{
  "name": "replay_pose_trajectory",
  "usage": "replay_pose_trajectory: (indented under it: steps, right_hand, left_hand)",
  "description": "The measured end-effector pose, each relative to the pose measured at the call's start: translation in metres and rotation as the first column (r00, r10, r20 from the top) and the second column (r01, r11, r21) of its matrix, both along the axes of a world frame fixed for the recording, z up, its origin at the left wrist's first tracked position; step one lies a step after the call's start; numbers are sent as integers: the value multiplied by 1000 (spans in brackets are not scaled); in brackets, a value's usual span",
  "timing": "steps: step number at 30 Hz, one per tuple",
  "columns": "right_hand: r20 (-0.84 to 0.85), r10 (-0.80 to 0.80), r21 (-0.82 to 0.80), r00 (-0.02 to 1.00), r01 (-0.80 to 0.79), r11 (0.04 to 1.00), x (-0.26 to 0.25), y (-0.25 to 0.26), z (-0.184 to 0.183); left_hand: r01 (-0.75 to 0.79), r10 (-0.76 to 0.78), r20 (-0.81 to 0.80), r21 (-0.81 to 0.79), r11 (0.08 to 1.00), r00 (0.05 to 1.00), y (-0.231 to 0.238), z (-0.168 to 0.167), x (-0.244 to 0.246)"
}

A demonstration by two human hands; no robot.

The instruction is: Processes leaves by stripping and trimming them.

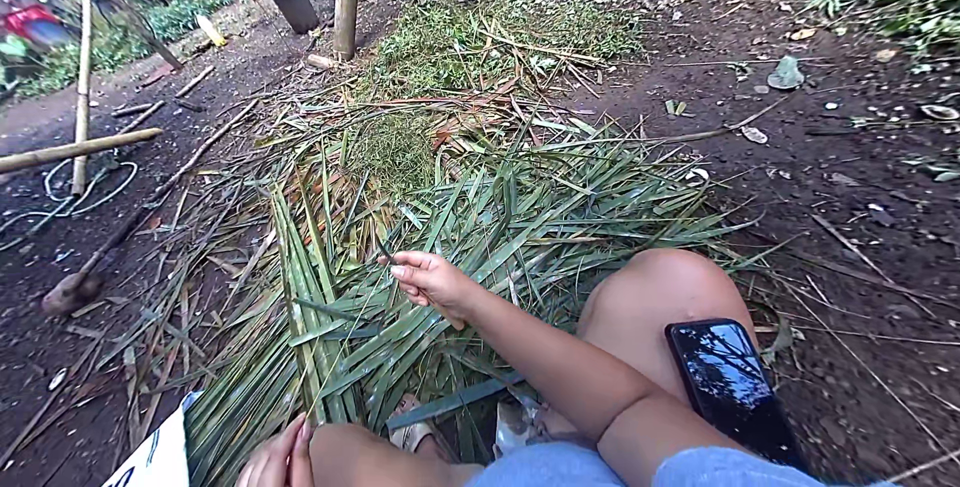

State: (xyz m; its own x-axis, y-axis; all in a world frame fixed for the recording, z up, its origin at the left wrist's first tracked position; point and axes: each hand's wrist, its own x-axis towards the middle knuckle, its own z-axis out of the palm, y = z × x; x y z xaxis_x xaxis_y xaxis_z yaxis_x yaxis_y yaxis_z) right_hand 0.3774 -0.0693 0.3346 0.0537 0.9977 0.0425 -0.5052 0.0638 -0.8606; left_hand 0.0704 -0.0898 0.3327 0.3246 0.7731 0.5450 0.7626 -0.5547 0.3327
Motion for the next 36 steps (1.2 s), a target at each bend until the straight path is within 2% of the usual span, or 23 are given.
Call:
replay_pose_trajectory:
  steps: [7,13,21,32,36]
  right_hand:
    - [-13,-96,-14,995,96,995,0,2,0]
    - [-26,-261,-25,965,260,965,29,3,2]
    - [-54,-201,-25,978,200,979,17,3,0]
    - [-78,-342,40,937,345,938,58,-2,2]
    - [-145,-368,-1,919,372,928,71,-6,1]
  left_hand:
    - [-15,14,11,64,998,1000,-1,-6,3]
    - [-1,0,42,21,1000,999,-3,-5,-7]
    - [-4,3,20,28,1000,1000,-4,-7,-3]
    - [-15,14,-21,-49,999,1000,-4,3,-32]
    - [-30,27,-47,-62,998,999,-1,5,-54]
